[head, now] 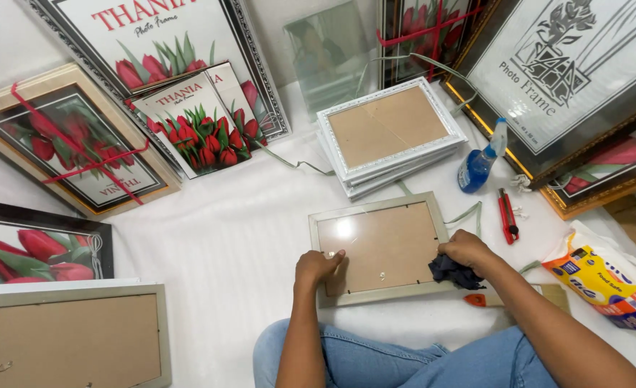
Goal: Cleaning a picture frame and trimming the backing with a utility knife
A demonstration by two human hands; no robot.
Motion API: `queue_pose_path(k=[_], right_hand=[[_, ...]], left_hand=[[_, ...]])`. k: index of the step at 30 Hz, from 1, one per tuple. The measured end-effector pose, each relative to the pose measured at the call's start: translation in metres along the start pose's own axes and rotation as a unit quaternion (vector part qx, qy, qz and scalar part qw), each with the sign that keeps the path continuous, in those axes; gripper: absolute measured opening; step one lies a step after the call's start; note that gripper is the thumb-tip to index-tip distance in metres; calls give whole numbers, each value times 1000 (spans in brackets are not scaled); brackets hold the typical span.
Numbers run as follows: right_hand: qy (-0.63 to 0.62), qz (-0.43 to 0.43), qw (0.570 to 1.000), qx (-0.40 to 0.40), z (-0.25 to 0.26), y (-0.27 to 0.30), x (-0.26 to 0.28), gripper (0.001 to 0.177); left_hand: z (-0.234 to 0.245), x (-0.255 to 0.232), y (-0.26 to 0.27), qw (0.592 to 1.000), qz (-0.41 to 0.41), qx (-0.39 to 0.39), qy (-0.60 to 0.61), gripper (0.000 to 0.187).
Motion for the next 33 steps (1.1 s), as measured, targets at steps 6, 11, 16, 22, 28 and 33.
queue_pose_path(k=[6,11,16,22,28,33], right_hand=[[161,-4,986,42,11,-76,-62,68],[9,-4,999,-53,46,-28,-14,73],[-280,-18,952,-121,70,-14,2,67],[-409,-1,906,-107,109,-50,-34,72],[82,62,970,-219,142,-59,-65,38],[128,85,970,-188,119,-53,-54,58]], left_hand=[[-15,6,-24,998,6,-54,14,81],[38,7,40,997,17,-76,-23,82],[36,9,56,1000,29,2,7,121],[22,11,38,996,84,16,-33,135],[-1,28,-6,989,110,18,-98,148],[17,17,16,992,116,35,-48,142]])
Point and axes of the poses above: each hand's wrist, its own y-axis away from the middle knuckle, its own z-axis out of the back of the hand, x = y × z, the point moved 5 cm from there along -y, towards the middle knuckle, and after that the axes turned 11 degrees about -y, right-handed, at the moved point
